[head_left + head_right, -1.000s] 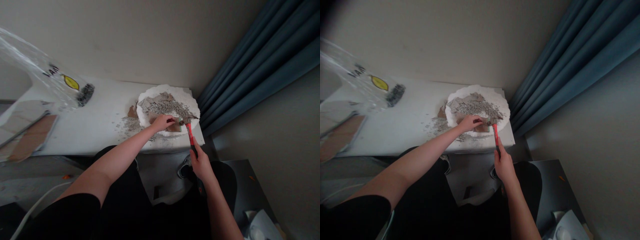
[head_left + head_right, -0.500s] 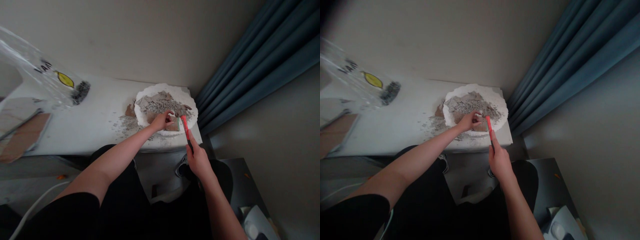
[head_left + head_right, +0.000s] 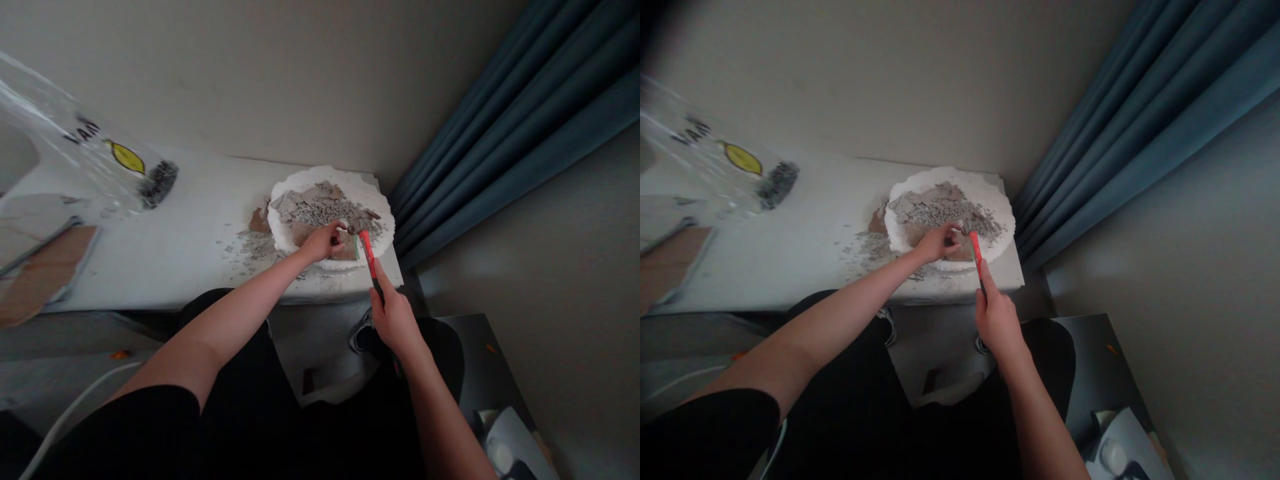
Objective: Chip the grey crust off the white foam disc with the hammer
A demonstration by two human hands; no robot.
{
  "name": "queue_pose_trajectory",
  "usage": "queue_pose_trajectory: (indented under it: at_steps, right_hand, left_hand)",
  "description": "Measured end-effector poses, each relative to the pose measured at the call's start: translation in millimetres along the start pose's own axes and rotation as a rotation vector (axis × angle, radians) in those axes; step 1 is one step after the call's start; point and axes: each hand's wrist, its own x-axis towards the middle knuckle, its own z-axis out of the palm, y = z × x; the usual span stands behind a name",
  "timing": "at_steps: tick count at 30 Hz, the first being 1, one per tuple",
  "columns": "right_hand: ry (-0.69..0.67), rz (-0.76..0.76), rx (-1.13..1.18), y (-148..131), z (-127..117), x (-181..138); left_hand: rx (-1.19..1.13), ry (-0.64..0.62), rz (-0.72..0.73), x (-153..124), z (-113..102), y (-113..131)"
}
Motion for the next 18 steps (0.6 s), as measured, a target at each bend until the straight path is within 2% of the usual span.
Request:
queue_pose_trajectory:
  at_steps: [7, 12, 14, 16, 18]
  right_hand:
    - [-0.014, 0.006, -0.060, 0, 6, -2]
    - [-0.062, 0.005, -0.104, -2, 12, -1]
    - [-0.077, 0.003, -0.108, -2, 14, -1]
    - [-0.053, 0.009, -0.096, -2, 15, -2]
    - [-0.042, 0.014, -0.086, -1, 16, -2]
  left_hand:
    - [-0.020, -0.009, -0.018, -1, -14, 2]
    - [0.099, 0.142, 0.075, -1, -36, 7]
    - [0.120, 0.164, 0.075, -3, -46, 8]
    - [0.186, 0.123, 0.043, -6, -56, 6]
    - [0.312, 0.022, -0.009, -11, -64, 2]
